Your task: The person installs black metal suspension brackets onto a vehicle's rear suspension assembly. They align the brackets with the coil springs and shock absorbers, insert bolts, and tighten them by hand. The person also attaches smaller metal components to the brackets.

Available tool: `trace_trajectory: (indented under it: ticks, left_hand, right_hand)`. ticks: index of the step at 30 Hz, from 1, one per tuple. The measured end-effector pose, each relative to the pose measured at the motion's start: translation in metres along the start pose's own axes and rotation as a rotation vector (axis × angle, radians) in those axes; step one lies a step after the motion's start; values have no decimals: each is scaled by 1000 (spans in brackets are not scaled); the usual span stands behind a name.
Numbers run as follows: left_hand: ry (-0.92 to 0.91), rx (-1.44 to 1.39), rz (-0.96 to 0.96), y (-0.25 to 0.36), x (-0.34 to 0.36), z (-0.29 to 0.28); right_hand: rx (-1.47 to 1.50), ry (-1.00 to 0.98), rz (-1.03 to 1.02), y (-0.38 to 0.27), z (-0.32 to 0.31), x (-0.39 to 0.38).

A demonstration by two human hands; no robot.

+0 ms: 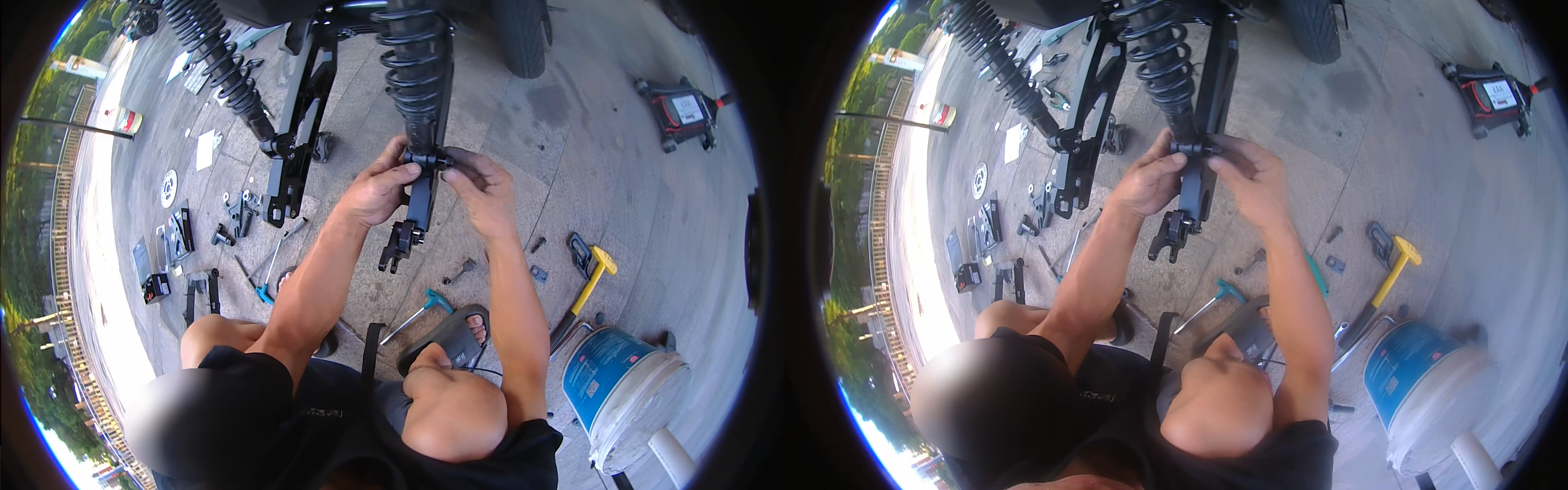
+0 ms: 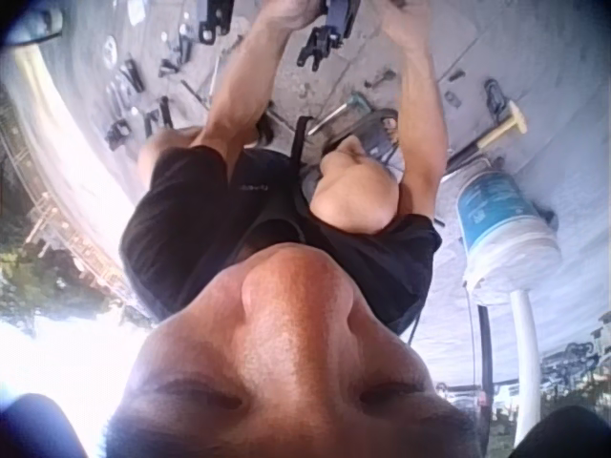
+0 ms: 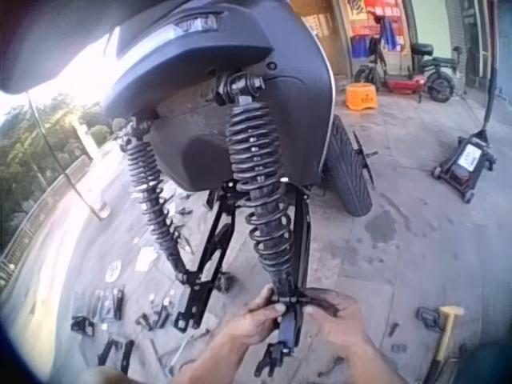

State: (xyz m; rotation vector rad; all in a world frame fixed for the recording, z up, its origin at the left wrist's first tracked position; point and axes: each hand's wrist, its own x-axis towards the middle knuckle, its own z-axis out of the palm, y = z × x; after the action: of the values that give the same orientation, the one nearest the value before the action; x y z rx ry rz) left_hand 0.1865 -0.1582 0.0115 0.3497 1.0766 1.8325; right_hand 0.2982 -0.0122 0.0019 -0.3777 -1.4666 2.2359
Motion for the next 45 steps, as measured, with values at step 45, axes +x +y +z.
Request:
trace_trajectory:
  ticks: [45]
  left_hand:
    - [-54, 191, 186, -14, 4, -21]
  right_hand:
    - [-168, 183, 470, -51, 3, 4]
